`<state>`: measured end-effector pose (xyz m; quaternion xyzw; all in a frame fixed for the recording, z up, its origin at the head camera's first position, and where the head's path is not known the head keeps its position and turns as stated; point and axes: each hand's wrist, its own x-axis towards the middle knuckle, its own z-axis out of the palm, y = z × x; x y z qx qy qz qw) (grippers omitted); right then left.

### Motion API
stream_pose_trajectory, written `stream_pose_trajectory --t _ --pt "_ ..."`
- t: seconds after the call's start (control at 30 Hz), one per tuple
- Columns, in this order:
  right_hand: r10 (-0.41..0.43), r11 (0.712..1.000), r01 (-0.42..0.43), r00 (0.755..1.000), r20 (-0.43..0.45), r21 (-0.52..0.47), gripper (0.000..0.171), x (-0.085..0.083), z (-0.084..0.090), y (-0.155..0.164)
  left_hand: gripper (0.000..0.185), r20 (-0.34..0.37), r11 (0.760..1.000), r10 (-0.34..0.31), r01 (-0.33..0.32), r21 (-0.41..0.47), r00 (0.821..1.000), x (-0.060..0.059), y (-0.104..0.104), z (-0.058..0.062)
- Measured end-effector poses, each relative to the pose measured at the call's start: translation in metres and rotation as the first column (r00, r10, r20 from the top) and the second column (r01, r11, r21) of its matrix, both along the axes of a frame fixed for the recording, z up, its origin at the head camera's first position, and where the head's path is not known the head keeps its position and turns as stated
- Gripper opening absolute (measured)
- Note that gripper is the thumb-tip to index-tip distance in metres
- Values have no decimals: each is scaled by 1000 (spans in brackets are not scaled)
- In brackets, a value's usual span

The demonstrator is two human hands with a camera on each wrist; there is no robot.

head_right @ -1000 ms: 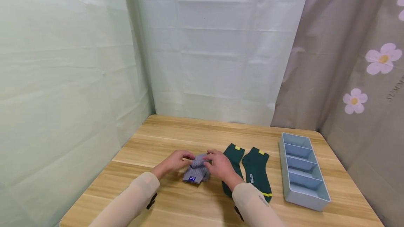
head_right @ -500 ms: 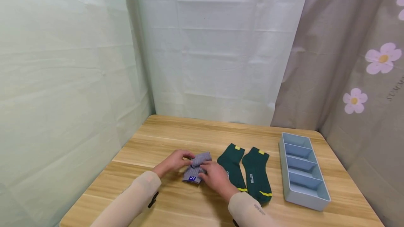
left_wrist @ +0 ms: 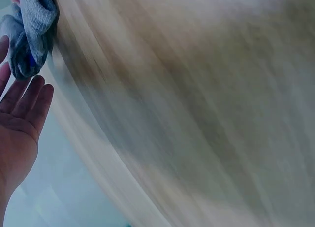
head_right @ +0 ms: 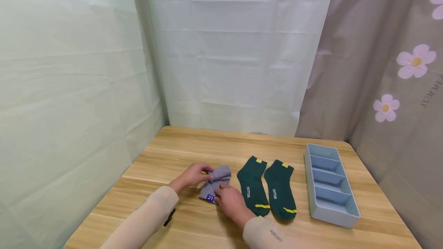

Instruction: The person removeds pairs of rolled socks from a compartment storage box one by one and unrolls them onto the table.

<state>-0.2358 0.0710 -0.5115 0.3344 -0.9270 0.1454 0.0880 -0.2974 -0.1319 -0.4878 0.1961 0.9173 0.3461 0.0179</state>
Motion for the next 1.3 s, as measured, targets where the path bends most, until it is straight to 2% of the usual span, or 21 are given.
stream_pose_trajectory --t 0.13,0.27,0.63,0.73,0.97,1.17,1.3 --pt "10 999 -7 995 -98 41 20 5 -3 -2 28 -10 1000 -19 18 -16 1000 -2 5 1" --pt "13 999 -7 993 -118 46 20 9 -3 -1 27 -5 999 -33 32 -33 999 -4 9 2" --pt "22 999 -20 999 -47 48 20 4 1 -1 17 -16 995 -37 35 -92 999 -12 10 0" --pt "34 998 -33 999 -38 45 21 2 -2 -1 19 -48 995 -40 35 -94 998 -15 10 0" --pt "48 998 -47 999 -24 44 22 -2 -2 -1 25 -148 990 -120 107 -94 982 -17 13 -2" --pt "46 998 -46 999 3 41 23 -2 0 -2 27 -125 984 -114 95 -148 986 -16 12 -4" --pt "36 998 -37 999 27 43 24 -1 1 -1 31 -95 987 -107 94 -133 990 -16 12 -5"
